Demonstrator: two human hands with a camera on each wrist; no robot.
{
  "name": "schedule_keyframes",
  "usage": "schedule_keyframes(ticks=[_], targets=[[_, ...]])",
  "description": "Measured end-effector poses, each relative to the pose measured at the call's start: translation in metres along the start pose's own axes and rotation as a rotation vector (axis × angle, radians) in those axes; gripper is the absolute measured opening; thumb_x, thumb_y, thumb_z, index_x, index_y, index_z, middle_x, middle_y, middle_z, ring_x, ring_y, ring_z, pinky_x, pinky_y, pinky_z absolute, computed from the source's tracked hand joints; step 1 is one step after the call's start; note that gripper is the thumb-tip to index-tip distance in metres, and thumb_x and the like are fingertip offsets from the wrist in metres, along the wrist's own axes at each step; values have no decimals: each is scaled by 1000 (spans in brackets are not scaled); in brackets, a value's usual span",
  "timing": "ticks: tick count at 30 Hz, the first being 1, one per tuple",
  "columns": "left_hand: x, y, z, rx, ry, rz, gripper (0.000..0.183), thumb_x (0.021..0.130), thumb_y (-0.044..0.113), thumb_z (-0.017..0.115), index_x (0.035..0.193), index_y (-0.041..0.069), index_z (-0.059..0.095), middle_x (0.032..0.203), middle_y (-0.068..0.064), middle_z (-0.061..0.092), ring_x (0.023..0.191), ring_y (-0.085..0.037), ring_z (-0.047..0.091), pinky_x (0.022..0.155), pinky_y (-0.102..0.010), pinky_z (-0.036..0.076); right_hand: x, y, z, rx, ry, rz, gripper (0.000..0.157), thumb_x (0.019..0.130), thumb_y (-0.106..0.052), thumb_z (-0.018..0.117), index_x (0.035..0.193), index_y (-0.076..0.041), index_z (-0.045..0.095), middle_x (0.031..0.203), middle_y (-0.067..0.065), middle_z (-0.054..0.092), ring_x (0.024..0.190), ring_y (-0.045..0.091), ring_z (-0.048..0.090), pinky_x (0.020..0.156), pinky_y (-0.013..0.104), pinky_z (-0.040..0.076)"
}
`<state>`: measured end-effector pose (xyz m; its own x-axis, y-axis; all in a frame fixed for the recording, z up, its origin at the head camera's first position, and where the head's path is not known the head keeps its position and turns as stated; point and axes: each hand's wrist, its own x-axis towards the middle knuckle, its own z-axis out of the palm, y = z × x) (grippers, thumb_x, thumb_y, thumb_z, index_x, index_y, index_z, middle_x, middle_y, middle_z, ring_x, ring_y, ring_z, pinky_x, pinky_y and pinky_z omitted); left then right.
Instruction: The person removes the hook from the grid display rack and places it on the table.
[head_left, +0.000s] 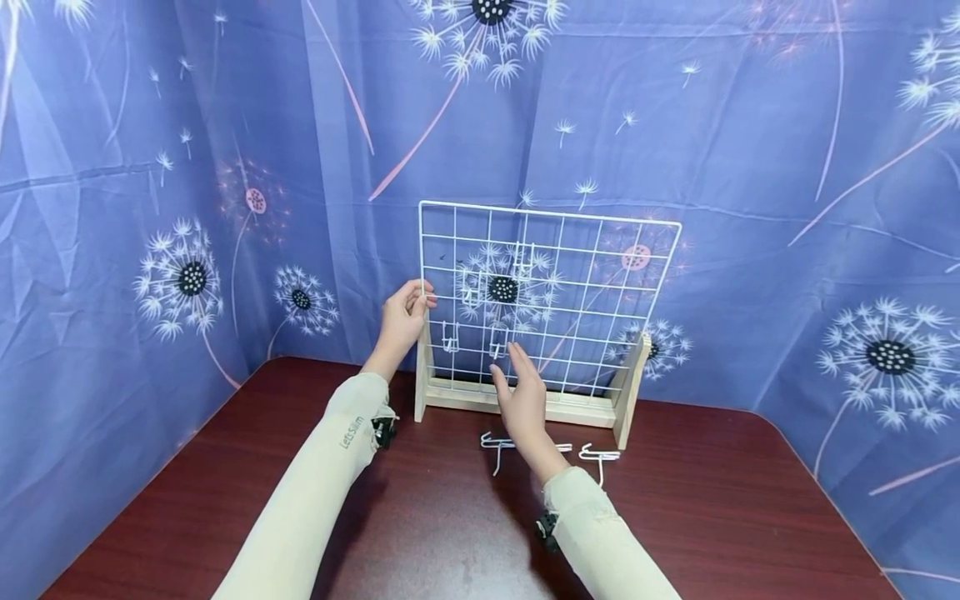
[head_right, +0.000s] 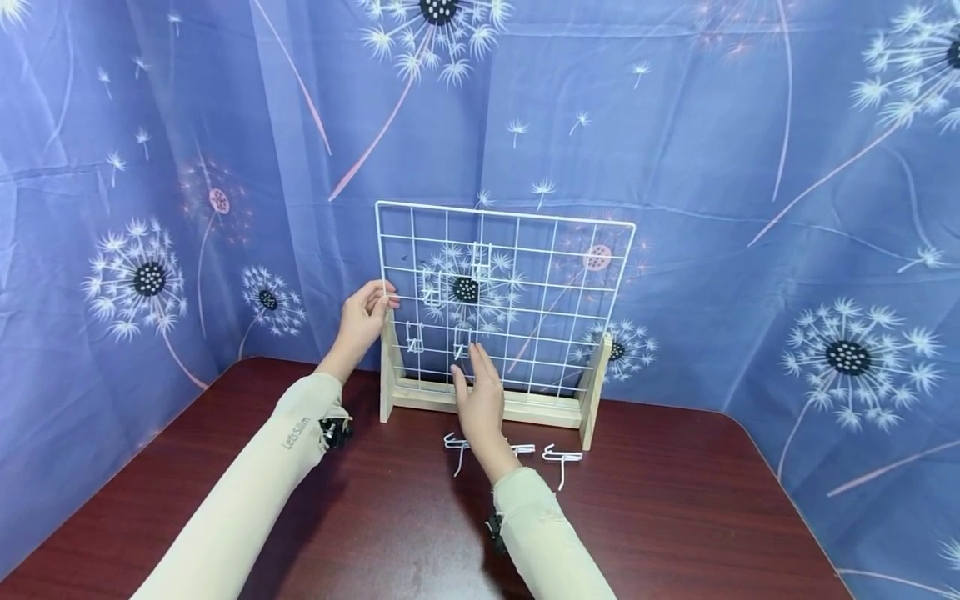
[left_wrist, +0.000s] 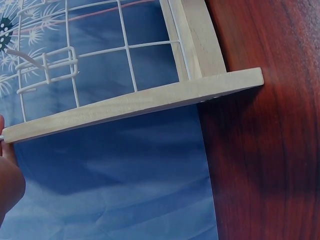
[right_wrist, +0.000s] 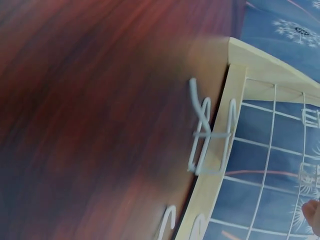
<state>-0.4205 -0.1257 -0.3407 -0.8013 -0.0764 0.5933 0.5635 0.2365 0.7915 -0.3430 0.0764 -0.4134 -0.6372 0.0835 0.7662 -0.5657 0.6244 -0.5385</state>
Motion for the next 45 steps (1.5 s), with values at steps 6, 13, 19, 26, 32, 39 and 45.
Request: schedule_keyframes(ticks=[6,13,19,26,32,39,45], targets=[[0,0,0,20,-3,-4,17,97,-3,48,108,-1,61,99,-17,70,92,-26,67,87,-31,52,2,-8,8,29,19,67,42,90,-11,67,126,9,57,130,28,55,122,39,53,103,48,40],[1,0,0,-3,-6,2,17,97,-4,48,108,-2,61,100,-19,69,92,-27,67,87,-29,51,5,-8,17,21,53,94,38,90,-7,65,124,9,59,127,29,56,119,40,54,102,48,41],[0,1,-1,-17,6,2,17,96,-7,48,105,-2,62,98,-20,69,92,-29,67,86,-29,52,7,-8,18,24,73,68,32,91,-5,63,120,9,62,124,28,59,117,38,57,101,45,43],[0,-1,-1,-18,4,17,17,96,-6,48,106,-3,61,98,-20,69,91,-30,67,86,-29,52,8,-4,19,6,98,23,27,89,-2,63,115,7,66,119,26,62,112,39,60,98,47,45],[1,-3,0,-5,-4,28,17,97,-5,48,107,-2,61,99,-18,69,91,-28,67,86,-29,52,10,0,18,-15,99,-1,25,89,-1,64,112,6,68,117,25,64,109,38,62,95,48,47],[1,-3,-1,-3,3,45,17,96,-5,49,106,-3,62,96,-18,69,90,-28,67,84,-28,52,13,-3,14,-3,103,-26,23,86,0,67,108,2,71,115,25,65,106,39,63,92,49,48],[1,-4,-1,10,3,30,16,97,-4,49,107,-2,61,98,-17,69,91,-27,67,83,-27,52,17,-5,11,32,106,-37,20,86,0,68,105,2,72,111,26,66,103,39,64,89,48,50]])
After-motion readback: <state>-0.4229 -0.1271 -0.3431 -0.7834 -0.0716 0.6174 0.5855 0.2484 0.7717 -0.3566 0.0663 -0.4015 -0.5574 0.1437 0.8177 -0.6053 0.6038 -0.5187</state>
